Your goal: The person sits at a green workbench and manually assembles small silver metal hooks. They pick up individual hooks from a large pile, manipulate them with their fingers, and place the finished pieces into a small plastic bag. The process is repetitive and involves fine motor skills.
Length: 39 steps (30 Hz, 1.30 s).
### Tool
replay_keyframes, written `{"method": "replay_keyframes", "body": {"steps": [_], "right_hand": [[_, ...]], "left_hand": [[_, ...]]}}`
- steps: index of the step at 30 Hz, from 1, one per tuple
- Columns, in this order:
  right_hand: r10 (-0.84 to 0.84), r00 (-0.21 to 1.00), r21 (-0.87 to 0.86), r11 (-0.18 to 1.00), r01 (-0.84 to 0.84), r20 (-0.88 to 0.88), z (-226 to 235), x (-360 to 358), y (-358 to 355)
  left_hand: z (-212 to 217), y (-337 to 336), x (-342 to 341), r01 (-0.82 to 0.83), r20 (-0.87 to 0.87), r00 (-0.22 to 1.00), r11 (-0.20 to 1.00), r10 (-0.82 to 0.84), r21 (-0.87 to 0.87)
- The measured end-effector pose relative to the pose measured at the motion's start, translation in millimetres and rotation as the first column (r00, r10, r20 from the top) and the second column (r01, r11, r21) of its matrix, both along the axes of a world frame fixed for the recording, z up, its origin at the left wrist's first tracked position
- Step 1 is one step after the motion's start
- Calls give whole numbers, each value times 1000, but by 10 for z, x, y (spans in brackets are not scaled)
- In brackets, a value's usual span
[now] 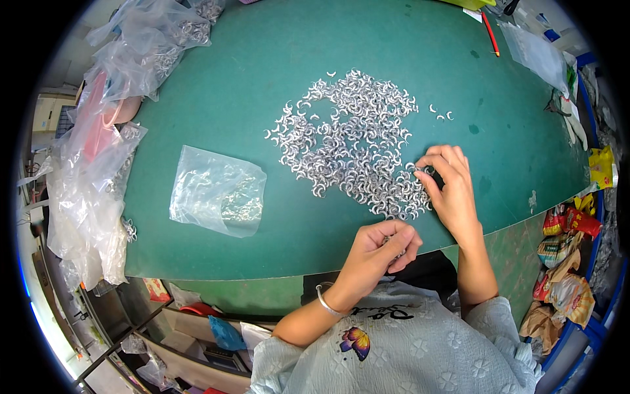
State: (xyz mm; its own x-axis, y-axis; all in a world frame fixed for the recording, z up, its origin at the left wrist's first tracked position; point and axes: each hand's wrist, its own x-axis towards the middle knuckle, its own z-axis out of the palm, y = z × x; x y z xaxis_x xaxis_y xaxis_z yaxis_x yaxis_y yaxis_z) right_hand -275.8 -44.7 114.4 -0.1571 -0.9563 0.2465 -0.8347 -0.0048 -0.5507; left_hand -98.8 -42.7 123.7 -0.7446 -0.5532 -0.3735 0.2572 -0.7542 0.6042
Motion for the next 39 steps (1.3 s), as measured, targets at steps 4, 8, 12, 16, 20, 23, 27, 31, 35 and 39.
{"method": "replay_keyframes", "body": {"steps": [4,8,12,16,20,23,27,31,35,39], "right_hand": [[-13,996,-34,999,16,85,-5,2,30],[-83,890,5,996,91,449,74,96,125],[19,643,60,993,-102,766,104,168,269],[-79,325,152,967,-206,943,191,241,359],[-130,69,144,952,-270,989,193,241,360],[-155,15,152,941,-302,988,170,206,387],[-101,121,131,954,-271,987,266,262,412],[36,375,63,966,-250,926,232,231,437],[17,414,83,971,-224,910,267,272,441],[11,480,110,968,-224,877,277,281,449]], "left_hand": [[9,-18,14,15,-14,1000,995,-14,101],[-8,15,-9,-69,38,997,993,66,91],[2,22,-42,-277,148,950,961,276,-16],[34,21,-42,-273,215,915,916,341,-294],[54,5,-11,-182,225,926,878,305,-442],[61,-16,-11,-183,187,928,828,324,-530],[59,-7,-4,-204,199,919,844,339,-496],[71,1,21,-205,200,918,841,342,-501],[78,-11,5,-224,163,912,789,377,-572],[99,-8,2,-230,178,907,802,383,-551]]}}
